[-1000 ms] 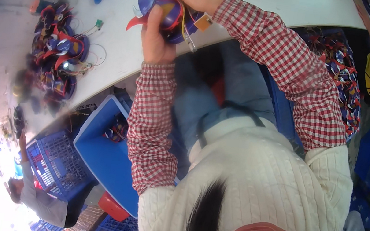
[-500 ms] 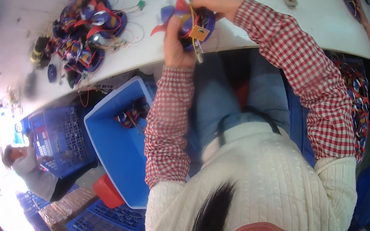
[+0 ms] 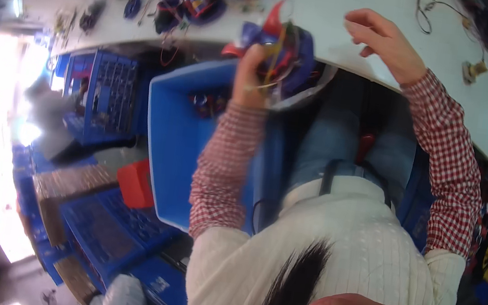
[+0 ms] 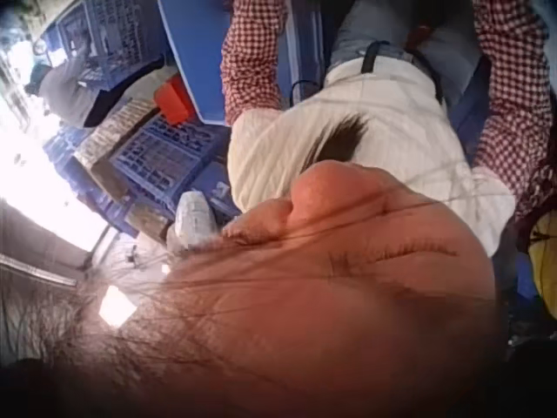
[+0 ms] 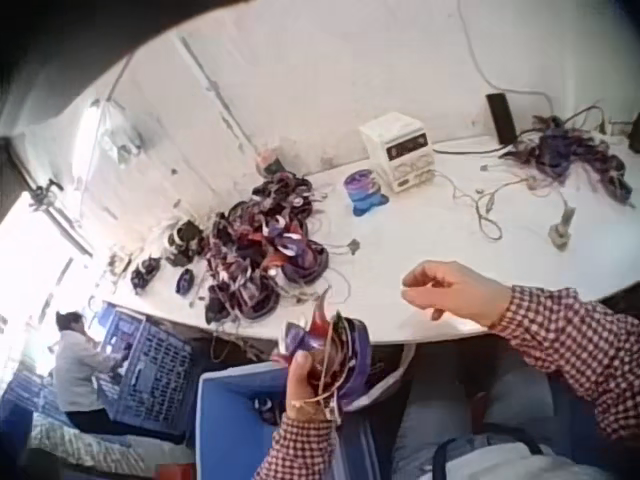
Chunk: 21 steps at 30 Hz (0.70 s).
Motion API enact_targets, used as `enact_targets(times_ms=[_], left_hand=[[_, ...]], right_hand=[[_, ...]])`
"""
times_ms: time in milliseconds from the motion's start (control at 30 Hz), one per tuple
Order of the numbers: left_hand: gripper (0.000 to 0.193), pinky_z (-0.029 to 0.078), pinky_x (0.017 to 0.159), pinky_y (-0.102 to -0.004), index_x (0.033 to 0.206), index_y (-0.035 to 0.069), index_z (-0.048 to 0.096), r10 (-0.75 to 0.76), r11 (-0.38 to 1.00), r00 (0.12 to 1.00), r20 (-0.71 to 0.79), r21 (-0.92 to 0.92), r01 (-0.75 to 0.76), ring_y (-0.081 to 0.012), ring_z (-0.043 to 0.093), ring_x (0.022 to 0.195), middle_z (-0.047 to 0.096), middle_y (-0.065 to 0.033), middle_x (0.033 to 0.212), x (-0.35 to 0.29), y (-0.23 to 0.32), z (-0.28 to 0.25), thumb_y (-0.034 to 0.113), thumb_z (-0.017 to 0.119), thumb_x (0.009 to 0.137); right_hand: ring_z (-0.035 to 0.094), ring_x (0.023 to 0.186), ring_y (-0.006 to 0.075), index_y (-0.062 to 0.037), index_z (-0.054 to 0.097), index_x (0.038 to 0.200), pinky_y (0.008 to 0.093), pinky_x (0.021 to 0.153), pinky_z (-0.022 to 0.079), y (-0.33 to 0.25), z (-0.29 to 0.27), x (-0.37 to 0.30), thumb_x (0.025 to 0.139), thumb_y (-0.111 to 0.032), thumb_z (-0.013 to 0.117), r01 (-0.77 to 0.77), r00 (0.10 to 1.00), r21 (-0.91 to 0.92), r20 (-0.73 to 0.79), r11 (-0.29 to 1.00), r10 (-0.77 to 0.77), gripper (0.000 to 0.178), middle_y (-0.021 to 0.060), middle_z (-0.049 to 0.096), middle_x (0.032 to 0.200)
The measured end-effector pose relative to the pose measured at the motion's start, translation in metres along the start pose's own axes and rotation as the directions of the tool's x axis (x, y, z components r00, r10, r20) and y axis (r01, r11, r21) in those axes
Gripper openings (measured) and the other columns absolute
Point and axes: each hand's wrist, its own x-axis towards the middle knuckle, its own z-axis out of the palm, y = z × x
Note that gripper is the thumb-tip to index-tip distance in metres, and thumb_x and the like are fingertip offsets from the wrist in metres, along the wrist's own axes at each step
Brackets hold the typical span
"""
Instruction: Assembling small plastic toy components at a workbench and placing them into a blue collection bin.
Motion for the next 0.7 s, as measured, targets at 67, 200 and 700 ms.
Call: enact_targets(times_ms=[67,200,700], left_hand=[[0.046,0.054,0.077,-0.0305,0.119,0.000,0.051,0.089,0.993,0.987,-0.131,0.090,-0.078,-0.0260,0.062,0.092,0.059,-0.0157,0.109,-0.019,0.043,-0.051,0.019,0.060,0.078],[0.045,0.056,0.075,-0.0317,0.118,0.002,0.052,0.287,0.956,0.884,-0.370,0.173,-0.238,-0.0249,0.062,0.092,0.060,-0.0142,0.108,-0.068,0.118,-0.145,0.015,0.067,0.078],[0.044,0.047,0.087,-0.0307,0.118,-0.001,0.055,-0.160,0.975,0.734,-0.660,0.010,0.222,-0.0230,0.061,0.098,0.062,-0.0136,0.111,-0.129,0.021,-0.437,0.007,0.069,0.077]], right_hand=[[0.052,0.087,0.0135,-0.0029,0.055,0.116,0.0227,0.073,0.045,0.003,-0.002,0.003,0.091,-0.026,0.055,0.009,1.000,-0.066,-0.010,0.998,-0.010,0.034,0.0057,0.057,0.107],[0.053,0.086,0.0133,-0.0029,0.057,0.113,0.0232,0.073,0.044,0.010,0.003,0.016,0.088,-0.022,0.061,0.166,0.974,-0.275,-0.102,0.947,-0.200,0.031,0.0053,0.057,0.105],[0.051,0.099,0.0227,-0.0028,0.056,0.112,0.0290,0.088,0.041,-0.005,0.055,0.046,0.089,-0.009,0.056,0.265,0.915,-0.817,0.046,0.512,-0.400,0.024,0.0087,0.053,0.111]])
